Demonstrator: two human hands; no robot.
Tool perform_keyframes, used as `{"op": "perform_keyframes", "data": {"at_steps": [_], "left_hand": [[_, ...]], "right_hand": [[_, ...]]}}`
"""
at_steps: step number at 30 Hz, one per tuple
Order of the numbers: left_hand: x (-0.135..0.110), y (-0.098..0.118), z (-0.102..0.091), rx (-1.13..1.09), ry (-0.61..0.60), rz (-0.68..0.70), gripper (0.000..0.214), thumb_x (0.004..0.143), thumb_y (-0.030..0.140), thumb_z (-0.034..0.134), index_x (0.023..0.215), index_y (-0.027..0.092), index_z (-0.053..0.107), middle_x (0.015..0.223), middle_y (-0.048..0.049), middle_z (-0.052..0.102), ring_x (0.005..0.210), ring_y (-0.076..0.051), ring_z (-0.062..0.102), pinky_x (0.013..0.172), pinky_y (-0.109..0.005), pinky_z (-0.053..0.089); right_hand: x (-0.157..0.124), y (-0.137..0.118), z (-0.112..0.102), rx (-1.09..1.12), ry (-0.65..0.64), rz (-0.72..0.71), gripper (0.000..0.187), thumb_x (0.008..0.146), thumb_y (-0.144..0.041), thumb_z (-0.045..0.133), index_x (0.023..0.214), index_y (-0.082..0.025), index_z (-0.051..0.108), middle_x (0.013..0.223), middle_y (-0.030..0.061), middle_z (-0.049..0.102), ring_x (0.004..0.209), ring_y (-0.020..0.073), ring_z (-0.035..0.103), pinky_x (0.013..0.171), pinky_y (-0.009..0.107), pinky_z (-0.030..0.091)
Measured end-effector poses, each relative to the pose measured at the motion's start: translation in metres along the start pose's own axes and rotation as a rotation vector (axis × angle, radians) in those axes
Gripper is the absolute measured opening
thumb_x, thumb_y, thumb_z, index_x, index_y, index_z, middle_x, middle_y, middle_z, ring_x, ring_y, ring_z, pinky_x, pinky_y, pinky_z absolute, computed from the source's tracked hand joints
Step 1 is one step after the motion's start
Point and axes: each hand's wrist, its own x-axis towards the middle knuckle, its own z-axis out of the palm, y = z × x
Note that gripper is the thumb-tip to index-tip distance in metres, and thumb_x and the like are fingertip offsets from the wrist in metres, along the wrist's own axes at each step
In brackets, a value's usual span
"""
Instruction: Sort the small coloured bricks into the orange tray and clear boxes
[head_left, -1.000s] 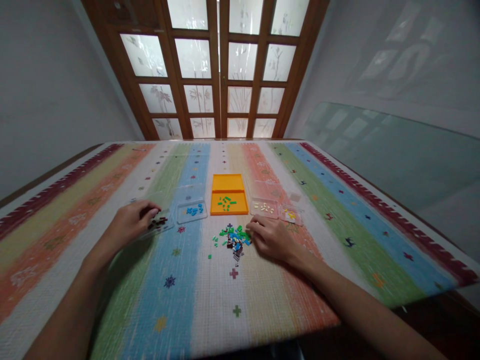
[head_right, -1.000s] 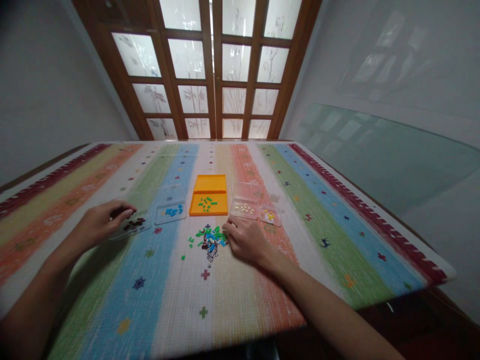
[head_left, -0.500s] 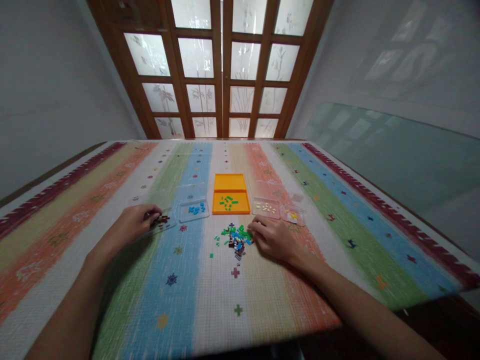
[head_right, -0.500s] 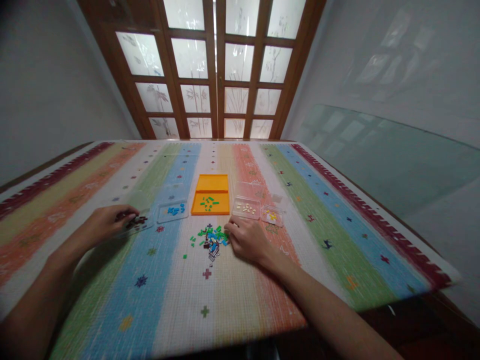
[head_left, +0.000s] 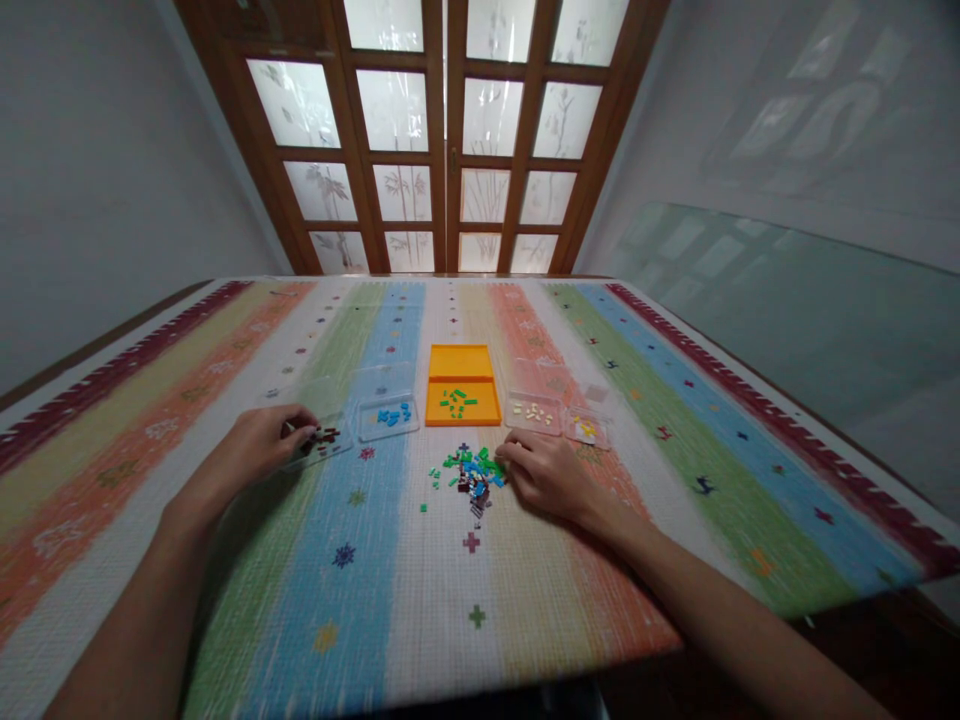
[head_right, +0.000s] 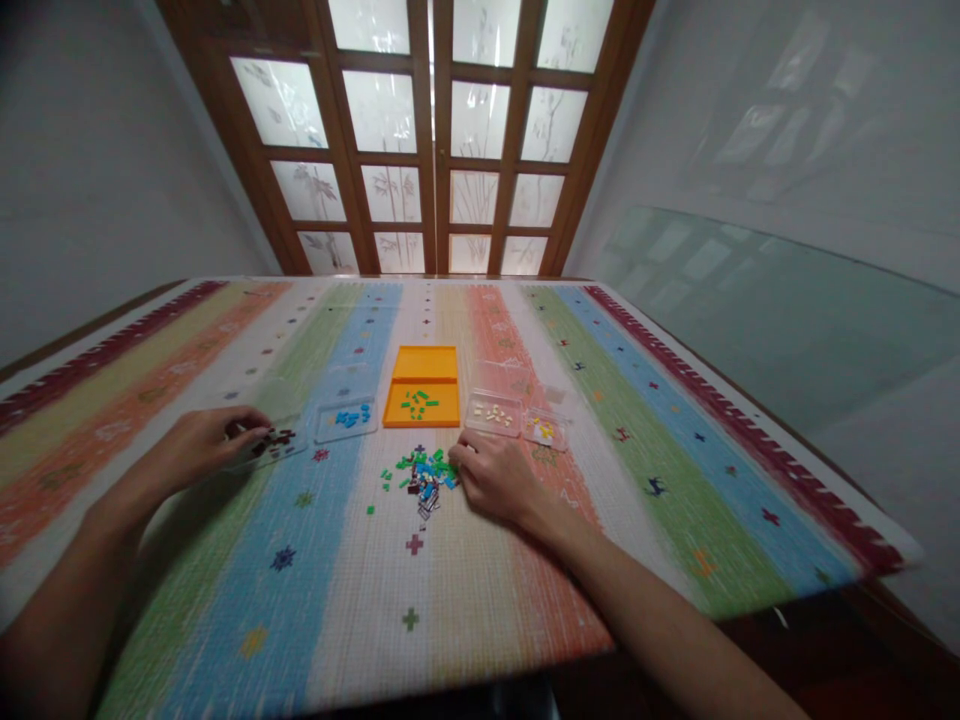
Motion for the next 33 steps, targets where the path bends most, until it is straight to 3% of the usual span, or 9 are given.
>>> {"op": "perform_keyframes", "data": {"at_steps": [6, 13, 21, 24, 33], "left_hand": [[-0.001, -0.005, 0.000, -0.002, 0.073, 0.015, 0.032, 0.073, 0.047, 0.047, 0.076, 0.025, 0.070, 0.071, -0.0078, 0.074, 0.070, -0.030, 0.069, 0.071, -0.038, 0.050], [-0.004, -0.005, -0.002, 0.008, 0.202, -0.009, 0.035, 0.079, 0.040, 0.044, 0.092, 0.022, 0.071, 0.086, -0.0113, 0.077, 0.081, -0.033, 0.070, 0.078, -0.042, 0.051], [-0.009, 0.024, 0.006, -0.055, 0.440, 0.198, 0.029, 0.089, 0.036, 0.046, 0.099, 0.020, 0.067, 0.090, -0.0060, 0.066, 0.069, -0.019, 0.061, 0.077, -0.034, 0.051], [-0.011, 0.043, 0.020, -0.116, 0.414, 0.307, 0.027, 0.092, 0.036, 0.047, 0.099, 0.020, 0.067, 0.089, -0.0043, 0.064, 0.069, -0.017, 0.060, 0.076, -0.032, 0.051], [-0.035, 0.111, 0.082, -0.346, 0.086, 0.732, 0.022, 0.100, 0.024, 0.050, 0.113, 0.020, 0.068, 0.101, -0.0085, 0.067, 0.092, -0.021, 0.064, 0.083, -0.037, 0.055]], "right_hand": [[0.000, -0.001, -0.001, 0.003, -0.008, 0.001, 0.021, 0.086, -0.006, 0.048, 0.086, -0.017, 0.065, 0.082, 0.0073, 0.065, 0.067, 0.0164, 0.051, 0.060, 0.030, 0.033], [0.001, -0.001, -0.002, 0.005, 0.017, -0.007, 0.020, 0.089, -0.008, 0.048, 0.087, -0.015, 0.067, 0.082, 0.0074, 0.066, 0.066, 0.0154, 0.051, 0.060, 0.030, 0.033], [0.001, 0.001, -0.001, 0.023, -0.001, 0.017, 0.021, 0.093, -0.010, 0.047, 0.089, -0.016, 0.067, 0.085, 0.0073, 0.067, 0.068, 0.0154, 0.053, 0.061, 0.030, 0.034], [0.000, 0.001, 0.000, 0.022, -0.006, 0.025, 0.020, 0.093, -0.011, 0.047, 0.090, -0.017, 0.066, 0.085, 0.0066, 0.067, 0.067, 0.0154, 0.053, 0.061, 0.030, 0.034], [0.000, 0.002, 0.001, 0.026, -0.020, 0.038, 0.019, 0.095, -0.014, 0.049, 0.090, -0.017, 0.067, 0.086, 0.0069, 0.067, 0.068, 0.0157, 0.054, 0.061, 0.030, 0.034]]}}
